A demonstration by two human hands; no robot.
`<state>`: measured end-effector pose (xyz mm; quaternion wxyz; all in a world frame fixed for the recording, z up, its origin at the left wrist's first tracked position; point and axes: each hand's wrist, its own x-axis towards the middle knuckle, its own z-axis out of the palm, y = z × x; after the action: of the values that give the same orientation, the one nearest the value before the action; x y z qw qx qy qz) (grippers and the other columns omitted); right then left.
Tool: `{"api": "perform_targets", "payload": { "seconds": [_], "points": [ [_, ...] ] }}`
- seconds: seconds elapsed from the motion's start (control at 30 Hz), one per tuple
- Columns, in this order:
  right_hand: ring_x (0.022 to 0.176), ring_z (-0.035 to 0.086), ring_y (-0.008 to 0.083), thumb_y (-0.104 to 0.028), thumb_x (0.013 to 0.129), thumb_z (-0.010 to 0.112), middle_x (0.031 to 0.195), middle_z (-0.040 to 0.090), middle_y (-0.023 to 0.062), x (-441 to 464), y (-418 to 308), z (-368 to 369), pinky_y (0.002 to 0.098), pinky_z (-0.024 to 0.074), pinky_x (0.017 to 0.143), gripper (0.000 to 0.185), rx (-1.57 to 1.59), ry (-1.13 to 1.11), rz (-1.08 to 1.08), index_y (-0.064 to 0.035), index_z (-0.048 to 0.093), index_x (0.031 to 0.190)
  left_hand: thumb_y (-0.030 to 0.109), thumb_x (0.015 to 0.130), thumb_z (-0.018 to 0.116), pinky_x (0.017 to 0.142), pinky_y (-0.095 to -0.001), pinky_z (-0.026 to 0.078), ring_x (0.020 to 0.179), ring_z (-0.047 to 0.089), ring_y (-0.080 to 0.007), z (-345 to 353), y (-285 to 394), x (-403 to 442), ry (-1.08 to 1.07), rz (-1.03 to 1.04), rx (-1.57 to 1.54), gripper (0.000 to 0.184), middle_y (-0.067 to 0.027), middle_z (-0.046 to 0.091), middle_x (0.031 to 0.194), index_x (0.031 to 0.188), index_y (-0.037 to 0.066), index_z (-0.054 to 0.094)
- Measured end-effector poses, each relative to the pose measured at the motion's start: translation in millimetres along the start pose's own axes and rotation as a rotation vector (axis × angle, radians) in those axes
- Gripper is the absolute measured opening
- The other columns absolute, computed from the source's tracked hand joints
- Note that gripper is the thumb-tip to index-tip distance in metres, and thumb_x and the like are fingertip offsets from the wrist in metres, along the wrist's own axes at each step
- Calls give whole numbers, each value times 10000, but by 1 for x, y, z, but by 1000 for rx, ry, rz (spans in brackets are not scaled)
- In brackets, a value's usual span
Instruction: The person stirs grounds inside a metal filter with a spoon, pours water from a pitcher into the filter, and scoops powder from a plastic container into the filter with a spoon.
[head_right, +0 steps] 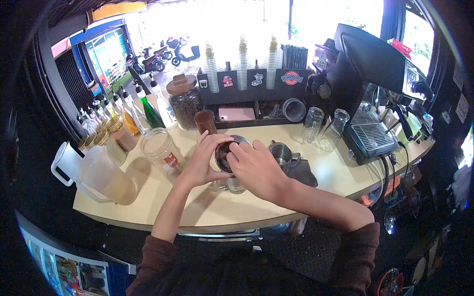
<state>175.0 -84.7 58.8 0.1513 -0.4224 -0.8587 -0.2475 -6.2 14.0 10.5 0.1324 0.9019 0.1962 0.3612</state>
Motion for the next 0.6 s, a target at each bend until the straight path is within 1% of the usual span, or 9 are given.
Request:
{"api": "perform_targets", "payload": {
  "seconds": [0.1, 0.13, 0.23, 0.27, 0.3, 0.37, 0.4, 0.47, 0.6],
  "points": [
    [884, 549, 206, -152, 738, 606, 892, 545, 67, -3, 20, -3, 352, 389, 726, 160, 16, -40, -12, -41, 590, 852, 228, 531, 881, 1137, -555, 184, 1233, 484, -286, 1, -1, -1, 7, 2, 16, 862, -57, 533, 1274, 1284, 150, 470],
    [860, 536, 208, -165, 731, 608, 881, 537, 54, -3, 27, -5, 358, 378, 731, 148, -22, 30, -41, -53, 587, 825, 228, 531, 881, 1137, -555, 184, 1233, 484, -286, 2, -2, -1, 11, 0, 15, 862, -57, 533, 1274, 1284, 150, 470],
    [835, 521, 198, -172, 722, 610, 864, 525, 43, 1, 37, -8, 354, 370, 718, 136, -6, 107, -118, -60, 582, 794, 220, 524, 880, 1140, -552, 188, 1234, 485, -281, 5, -3, -1, 31, -2, -14, 859, -58, 534, 1274, 1279, 150, 474],
    [865, 508, 213, -135, 746, 572, 898, 518, 61, -1, 35, -5, 352, 355, 751, 168, 26, 31, -132, -41, 595, 883, 219, 521, 881, 1139, -552, 189, 1232, 487, -280, 4, -2, -1, 27, 0, -11, 859, -59, 536, 1271, 1276, 149, 477],
    [865, 508, 213, -135, 746, 572, 898, 518, 61, -1, 35, -7, 352, 355, 751, 168, 26, 33, -130, -41, 595, 883, 219, 518, 882, 1139, -553, 191, 1230, 489, -278, 4, -2, 0, 23, 2, -7, 859, -60, 538, 1268, 1274, 148, 480],
    [859, 506, 203, -134, 744, 571, 910, 521, 49, -1, 35, -12, 344, 355, 749, 187, 14, -83, -170, -42, 604, 903, 222, 518, 883, 1137, -552, 194, 1228, 490, -278, 3, -1, 0, 23, 3, 1, 857, -62, 541, 1263, 1272, 148, 483],
    [859, 506, 203, -134, 744, 571, 910, 521, 49, 0, 36, -10, 344, 355, 749, 187, 14, -84, -169, -42, 604, 903, 224, 517, 885, 1136, -551, 197, 1226, 492, -277, 3, -1, -1, 24, 2, 5, 855, -64, 544, 1258, 1269, 147, 485],
    [847, 504, 191, -141, 735, 580, 906, 521, 42, 1, 38, -5, 342, 356, 741, 168, -22, 65, -176, -50, 593, 876, 223, 516, 885, 1135, -550, 199, 1225, 493, -278, 4, -2, 0, 28, 6, -7, 855, -63, 546, 1255, 1269, 147, 486],
    [823, 502, 188, -141, 730, 583, 890, 519, 44, -2, 35, -1, 342, 358, 735, 167, 1, 43, -251, -51, 586, 871, 211, 515, 882, 1134, -547, 207, 1221, 496, -278, 3, -2, 0, 29, 1, -14, 850, -60, 550, 1250, 1266, 146, 488]
  ]
}}
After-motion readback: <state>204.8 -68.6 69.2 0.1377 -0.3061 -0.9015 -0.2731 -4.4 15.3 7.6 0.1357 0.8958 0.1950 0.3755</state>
